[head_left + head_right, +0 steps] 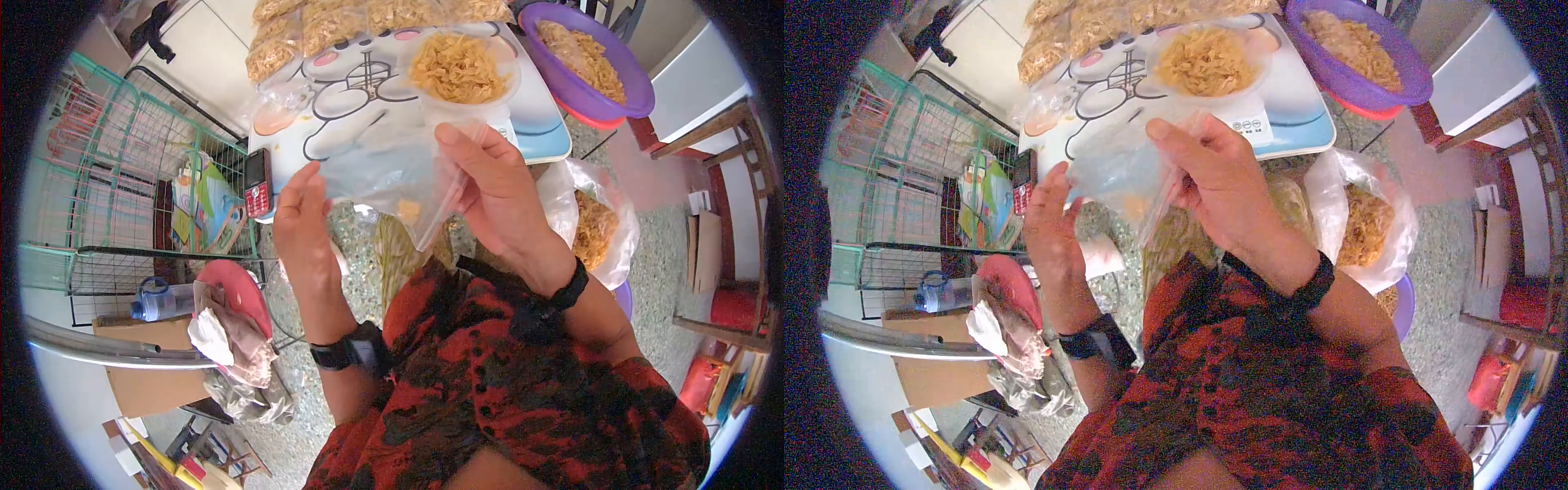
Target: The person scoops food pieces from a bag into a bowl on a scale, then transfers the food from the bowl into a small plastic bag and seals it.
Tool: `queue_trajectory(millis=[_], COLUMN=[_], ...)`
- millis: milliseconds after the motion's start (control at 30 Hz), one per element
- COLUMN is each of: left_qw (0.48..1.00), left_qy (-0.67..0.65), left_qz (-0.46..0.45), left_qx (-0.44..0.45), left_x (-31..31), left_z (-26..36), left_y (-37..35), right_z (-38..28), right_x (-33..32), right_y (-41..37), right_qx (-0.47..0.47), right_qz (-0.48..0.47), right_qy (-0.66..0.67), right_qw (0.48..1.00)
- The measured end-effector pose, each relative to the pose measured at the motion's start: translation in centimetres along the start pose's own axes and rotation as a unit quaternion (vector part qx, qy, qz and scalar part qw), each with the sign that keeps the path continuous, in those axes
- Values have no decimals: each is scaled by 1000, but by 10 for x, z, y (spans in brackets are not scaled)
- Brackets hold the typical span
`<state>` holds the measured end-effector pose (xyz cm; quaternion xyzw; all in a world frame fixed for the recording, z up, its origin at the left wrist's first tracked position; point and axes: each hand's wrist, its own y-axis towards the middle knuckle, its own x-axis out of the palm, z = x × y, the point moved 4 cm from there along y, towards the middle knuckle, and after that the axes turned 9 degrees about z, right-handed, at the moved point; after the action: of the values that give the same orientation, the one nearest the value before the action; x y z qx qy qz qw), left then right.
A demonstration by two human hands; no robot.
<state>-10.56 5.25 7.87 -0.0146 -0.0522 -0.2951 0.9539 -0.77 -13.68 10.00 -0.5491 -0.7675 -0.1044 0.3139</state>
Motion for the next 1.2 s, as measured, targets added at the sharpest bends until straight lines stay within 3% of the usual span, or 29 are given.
queue_trajectory(millis=[100,200,333,467,567,633,833,933,1033,1200], left_qw=[931,982,919,953,971,980,982,979,974,970], left_qy=[241,103,188,174,131,74,76,11,43,-11], left_qz=[49,-92,-237,-198,-186,-182,-174,-185,-207,-224], left_qx=[268,130,252,147,74,32,-18,-83,-82,-97], left_x=[7,20,47,51,46,42,34,35,33,36], left_z=[28,26,33,29,17,11,8,6,12,8], left_y=[-8,-20,-42,-43,-37,-33,-28,-29,-27,-31], right_z=[4,10,20,19,17,21,34,34,33,35], right_x=[3,4,9,13,19,16,5,4,5,6], right_y=[-1,-1,-1,0,-7,-5,0,0,-2,-4], right_qx=[3,6,7,30,61,47,10,20,32,24], right_qz=[22,22,15,-46,13,-27,-47,-43,-41,-36], right_qy=[-44,-73,-61,-35,-29,-33,-75,-105,-120,-136], right_qw=[999,997,998,998,998,998,996,993,991,990])
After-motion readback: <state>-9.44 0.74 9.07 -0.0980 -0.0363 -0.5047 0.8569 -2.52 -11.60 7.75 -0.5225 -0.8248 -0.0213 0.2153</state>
